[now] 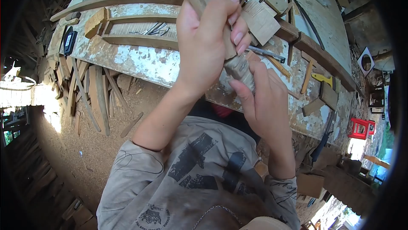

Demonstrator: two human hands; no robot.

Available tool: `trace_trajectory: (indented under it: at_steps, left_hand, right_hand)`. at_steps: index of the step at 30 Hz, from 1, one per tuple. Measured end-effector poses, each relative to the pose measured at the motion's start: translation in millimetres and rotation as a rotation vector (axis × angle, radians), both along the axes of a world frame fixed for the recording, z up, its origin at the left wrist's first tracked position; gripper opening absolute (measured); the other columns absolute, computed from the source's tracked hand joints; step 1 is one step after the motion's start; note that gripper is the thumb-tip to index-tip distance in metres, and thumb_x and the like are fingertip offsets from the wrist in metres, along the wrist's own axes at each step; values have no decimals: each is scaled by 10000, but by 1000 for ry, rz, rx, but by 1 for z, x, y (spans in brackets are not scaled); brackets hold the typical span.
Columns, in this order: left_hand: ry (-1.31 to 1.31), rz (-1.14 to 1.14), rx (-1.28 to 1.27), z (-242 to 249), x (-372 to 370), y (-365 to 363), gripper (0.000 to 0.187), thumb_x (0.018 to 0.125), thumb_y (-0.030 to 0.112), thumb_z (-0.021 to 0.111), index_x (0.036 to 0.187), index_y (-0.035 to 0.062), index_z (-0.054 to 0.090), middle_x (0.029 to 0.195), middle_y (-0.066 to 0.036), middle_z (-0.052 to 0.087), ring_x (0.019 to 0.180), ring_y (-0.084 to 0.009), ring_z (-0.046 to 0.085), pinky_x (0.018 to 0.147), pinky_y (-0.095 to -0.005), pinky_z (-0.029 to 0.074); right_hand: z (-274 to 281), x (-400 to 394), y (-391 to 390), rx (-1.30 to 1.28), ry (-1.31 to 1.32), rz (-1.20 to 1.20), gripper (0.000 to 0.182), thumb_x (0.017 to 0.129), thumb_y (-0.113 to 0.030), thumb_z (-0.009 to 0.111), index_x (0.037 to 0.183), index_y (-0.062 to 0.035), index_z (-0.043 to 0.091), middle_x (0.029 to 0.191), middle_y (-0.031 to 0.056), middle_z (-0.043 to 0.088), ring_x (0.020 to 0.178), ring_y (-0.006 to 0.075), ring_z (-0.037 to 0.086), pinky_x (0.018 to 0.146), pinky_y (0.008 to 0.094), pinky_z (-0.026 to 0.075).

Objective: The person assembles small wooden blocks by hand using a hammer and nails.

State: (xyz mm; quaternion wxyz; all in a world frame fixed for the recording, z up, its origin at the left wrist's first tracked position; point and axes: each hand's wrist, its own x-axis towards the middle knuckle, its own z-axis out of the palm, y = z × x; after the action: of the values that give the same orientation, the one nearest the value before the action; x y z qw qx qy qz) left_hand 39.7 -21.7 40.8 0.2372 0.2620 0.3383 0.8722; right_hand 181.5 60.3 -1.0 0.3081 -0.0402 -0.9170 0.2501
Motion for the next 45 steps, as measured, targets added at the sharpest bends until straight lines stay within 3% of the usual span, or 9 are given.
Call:
trace_trajectory:
  at_steps: [4, 10, 16, 22, 28, 35, 37, 40, 45]
  left_hand:
    - [-57, -89, -57, 10, -2, -4, 107, 1043, 117, 558, 1065, 42, 485, 793, -33, 458, 585, -129, 467, 471, -295, 408]
    - [111, 65, -71, 3, 3, 1, 143, 1029, 140, 582, 1101, 45, 503, 779, -41, 472, 555, -136, 481, 459, -306, 427]
    - [43, -87, -109, 9, -5, -8, 175, 1018, 142, 598, 1130, 38, 514, 780, -54, 485, 548, -158, 518, 472, -349, 512]
    - [100, -34, -119, 6, -8, -4, 191, 1015, 150, 595, 1143, 30, 518, 779, -46, 490, 539, -159, 527, 488, -356, 537]
    - [-153, -261, -231, 11, -16, -5, 155, 1017, 146, 589, 1103, 28, 535, 761, -40, 489, 541, -157, 545, 492, -359, 541]
    - [194, -124, -264, 8, -11, -3, 258, 1012, 209, 596, 1145, -9, 557, 825, -60, 563, 580, -154, 607, 541, -341, 547]
    - [64, 52, -323, 6, -49, -15, 235, 1041, 270, 620, 962, 51, 594, 823, -45, 631, 586, -125, 606, 561, -298, 544]
    - [-162, 78, -155, -1, -93, -43, 286, 1046, 220, 587, 795, 111, 504, 728, 12, 535, 506, -100, 522, 473, -280, 500]
    - [-277, -93, 35, 3, -77, -40, 64, 1075, 152, 542, 1085, 93, 564, 759, 21, 519, 553, -103, 521, 519, -275, 517]
  right_hand:
    - [3, 1, 4, 168, 43, 27, 402, 1001, -393, 724, 1125, -26, 617, 775, 149, 631, 674, 355, 589, 620, 452, 447]
    - [-5, 2, -11, -55, -27, -64, 419, 979, -404, 739, 1130, -32, 619, 796, 128, 623, 716, 331, 592, 654, 428, 447]
    - [-4, -1, 6, 185, 59, 65, 444, 1005, -405, 717, 1161, -3, 609, 842, 144, 643, 714, 346, 604, 625, 444, 453]
    - [-8, 3, -12, -54, -31, -19, 451, 966, -407, 744, 1171, -27, 614, 835, 129, 632, 710, 316, 584, 662, 406, 443]
    - [-10, -6, 16, 285, 176, 130, 432, 976, -418, 745, 1139, -35, 629, 799, 106, 607, 656, 310, 542, 641, 412, 429]
    - [-14, 11, -4, 140, 187, -30, 377, 987, -393, 752, 1125, -57, 650, 801, 90, 628, 666, 296, 555, 637, 387, 434]
    - [-3, 29, 16, 184, 284, 19, 324, 999, -356, 743, 1120, -67, 661, 840, 98, 652, 701, 280, 588, 649, 377, 446]
    - [-12, 58, 35, -130, 291, -146, 286, 1013, -291, 705, 1147, -41, 673, 935, 134, 678, 798, 287, 646, 715, 389, 486]
    - [-6, 59, 45, 14, -100, -400, 294, 1007, -230, 722, 1180, 1, 667, 994, 178, 677, 905, 350, 663, 831, 419, 511]
